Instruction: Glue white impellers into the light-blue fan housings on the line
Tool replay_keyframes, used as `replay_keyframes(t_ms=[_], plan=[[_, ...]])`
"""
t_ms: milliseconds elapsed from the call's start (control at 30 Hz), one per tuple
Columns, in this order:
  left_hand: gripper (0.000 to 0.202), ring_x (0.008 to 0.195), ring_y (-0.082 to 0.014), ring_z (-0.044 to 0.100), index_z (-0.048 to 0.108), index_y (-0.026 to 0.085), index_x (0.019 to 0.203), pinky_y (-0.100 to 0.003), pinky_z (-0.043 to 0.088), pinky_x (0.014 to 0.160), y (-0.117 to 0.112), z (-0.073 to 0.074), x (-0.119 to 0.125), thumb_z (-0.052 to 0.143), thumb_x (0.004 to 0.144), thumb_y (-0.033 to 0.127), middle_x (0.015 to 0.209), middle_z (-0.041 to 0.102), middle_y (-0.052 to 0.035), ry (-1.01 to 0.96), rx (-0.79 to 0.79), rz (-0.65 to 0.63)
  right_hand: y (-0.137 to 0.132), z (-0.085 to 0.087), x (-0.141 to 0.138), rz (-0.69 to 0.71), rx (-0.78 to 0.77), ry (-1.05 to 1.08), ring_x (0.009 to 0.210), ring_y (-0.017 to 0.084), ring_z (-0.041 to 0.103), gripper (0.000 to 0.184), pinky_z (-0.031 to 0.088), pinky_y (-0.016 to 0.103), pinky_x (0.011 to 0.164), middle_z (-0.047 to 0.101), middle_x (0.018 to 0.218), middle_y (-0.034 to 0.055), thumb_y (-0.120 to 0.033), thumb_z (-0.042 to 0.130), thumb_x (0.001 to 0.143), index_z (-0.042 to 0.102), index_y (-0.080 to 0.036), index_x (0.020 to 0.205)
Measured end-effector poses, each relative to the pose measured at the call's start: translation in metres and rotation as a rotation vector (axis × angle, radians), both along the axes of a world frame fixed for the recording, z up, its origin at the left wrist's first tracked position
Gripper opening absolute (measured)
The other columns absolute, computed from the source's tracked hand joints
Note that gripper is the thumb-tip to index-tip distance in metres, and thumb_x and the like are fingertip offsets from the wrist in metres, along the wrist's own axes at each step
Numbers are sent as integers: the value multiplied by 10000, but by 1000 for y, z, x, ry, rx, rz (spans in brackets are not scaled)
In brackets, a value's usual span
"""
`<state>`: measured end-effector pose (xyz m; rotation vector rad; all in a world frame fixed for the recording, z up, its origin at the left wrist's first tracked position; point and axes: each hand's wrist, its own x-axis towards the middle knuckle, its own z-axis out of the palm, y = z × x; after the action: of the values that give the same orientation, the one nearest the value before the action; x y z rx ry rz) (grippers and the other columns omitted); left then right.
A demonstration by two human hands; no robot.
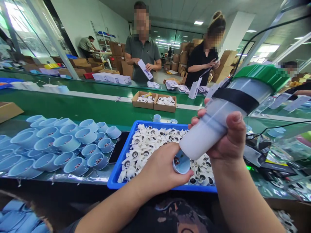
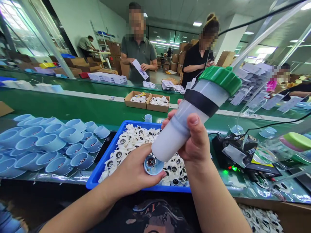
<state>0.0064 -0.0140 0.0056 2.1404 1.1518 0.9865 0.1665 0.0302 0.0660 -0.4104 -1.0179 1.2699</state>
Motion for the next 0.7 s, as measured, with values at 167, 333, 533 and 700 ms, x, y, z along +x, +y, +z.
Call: replay_keyframes(t_ms=[167,333,533,700], plan=[[410,835,-190,593,617,201,1063,-312,457,721,1,-1,2,790,711,324,964,643,-12,-14,-9,-24,1,-4,2,-18,-17,6,707,191,648,706,609,328,636,636,879,22,-572,861,627,630,-179,1166],[364,775,-188,582,620,184,979,-304,438,661,4,-1,4,791,697,337,887,633,-10,6,-39,-14,4,-7,5,-32,-40,-1,714,191,648,690,616,334,648,637,874,23,-571,867,622,639,-177,1141],[379,777,-194,596,618,184,980,-303,446,662,8,-3,3,805,684,329,891,644,-15,9,-37,-17,7,-9,7,-40,-51,-28,714,190,650,665,617,333,640,641,879,23,-578,861,628,646,-180,1115],[402,818,-210,621,627,193,1027,-321,475,691,12,-3,3,803,694,331,937,661,-24,-1,-53,-22,11,-8,1,-50,-85,-56,730,192,647,642,616,344,669,638,891,14,-567,867,615,652,-222,1111]])
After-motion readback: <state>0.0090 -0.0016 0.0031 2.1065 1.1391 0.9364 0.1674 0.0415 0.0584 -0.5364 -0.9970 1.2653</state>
